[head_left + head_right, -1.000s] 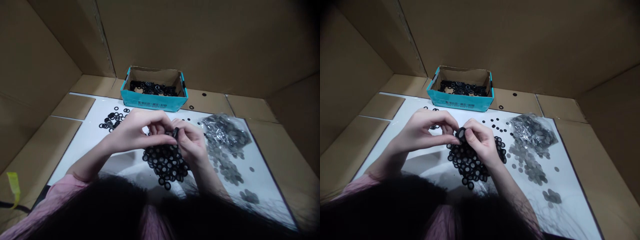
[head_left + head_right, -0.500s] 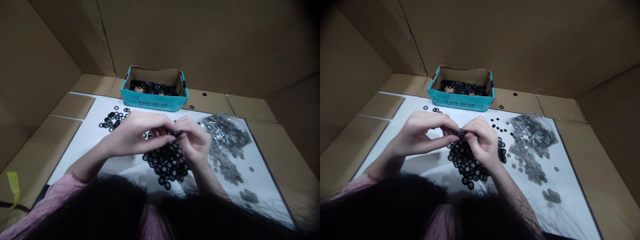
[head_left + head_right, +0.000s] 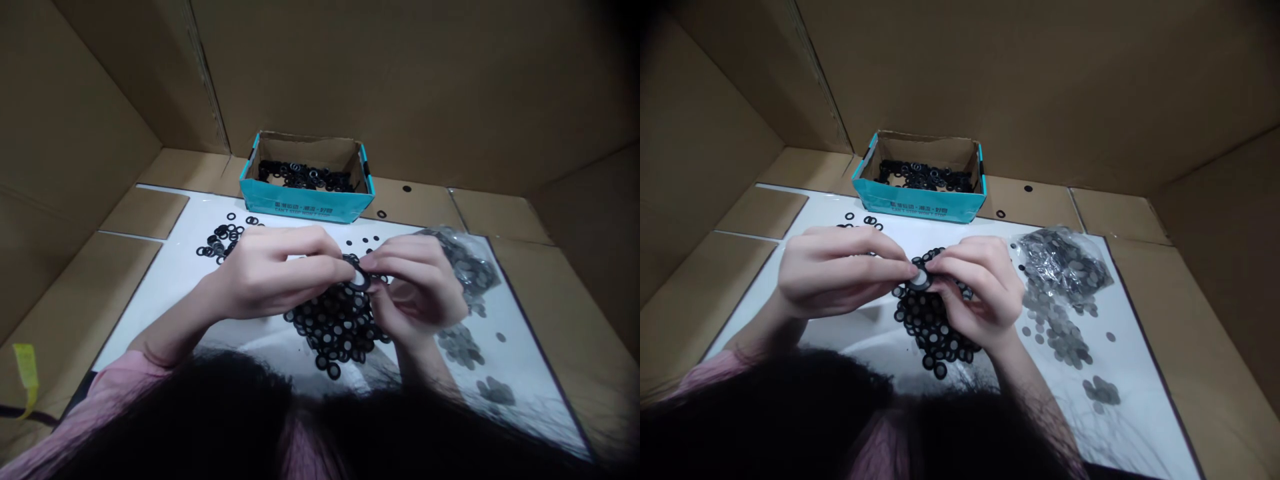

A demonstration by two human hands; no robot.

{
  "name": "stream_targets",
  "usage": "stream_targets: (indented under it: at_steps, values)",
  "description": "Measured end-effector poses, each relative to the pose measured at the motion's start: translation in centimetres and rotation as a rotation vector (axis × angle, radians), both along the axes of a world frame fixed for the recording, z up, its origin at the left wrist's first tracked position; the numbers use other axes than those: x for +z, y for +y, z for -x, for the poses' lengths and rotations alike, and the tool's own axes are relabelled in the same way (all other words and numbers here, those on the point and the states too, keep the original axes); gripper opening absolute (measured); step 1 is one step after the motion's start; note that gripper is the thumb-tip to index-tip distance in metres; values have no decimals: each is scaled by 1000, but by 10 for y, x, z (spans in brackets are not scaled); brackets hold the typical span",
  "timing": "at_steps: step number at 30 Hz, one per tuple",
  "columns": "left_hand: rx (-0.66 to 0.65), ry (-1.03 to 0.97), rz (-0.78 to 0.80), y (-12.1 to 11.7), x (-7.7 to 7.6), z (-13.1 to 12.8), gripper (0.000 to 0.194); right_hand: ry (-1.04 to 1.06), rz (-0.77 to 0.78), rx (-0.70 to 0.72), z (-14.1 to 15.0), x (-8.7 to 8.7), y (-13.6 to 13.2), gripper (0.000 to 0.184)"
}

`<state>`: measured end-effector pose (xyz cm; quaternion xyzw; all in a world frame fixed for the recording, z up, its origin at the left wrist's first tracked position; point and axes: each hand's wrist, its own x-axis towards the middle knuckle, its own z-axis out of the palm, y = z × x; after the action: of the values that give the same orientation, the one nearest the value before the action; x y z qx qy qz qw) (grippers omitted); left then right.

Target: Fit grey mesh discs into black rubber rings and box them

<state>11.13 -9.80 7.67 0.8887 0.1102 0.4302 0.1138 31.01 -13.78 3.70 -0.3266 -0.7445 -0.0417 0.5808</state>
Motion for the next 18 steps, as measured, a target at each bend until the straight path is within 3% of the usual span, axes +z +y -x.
stream_targets:
  at_steps: [7, 13, 18]
  values:
    - [-37, -50, -29, 2, 4, -3, 7, -44, -24, 25, 2, 2, -1, 24]
    - [-92, 63, 175, 3, 1, -6, 3, -94, 9, 36, 5, 3, -2, 15]
    - [-122, 90, 336, 2, 1, -7, 6, -46, 131, 94, 7, 4, -3, 14]
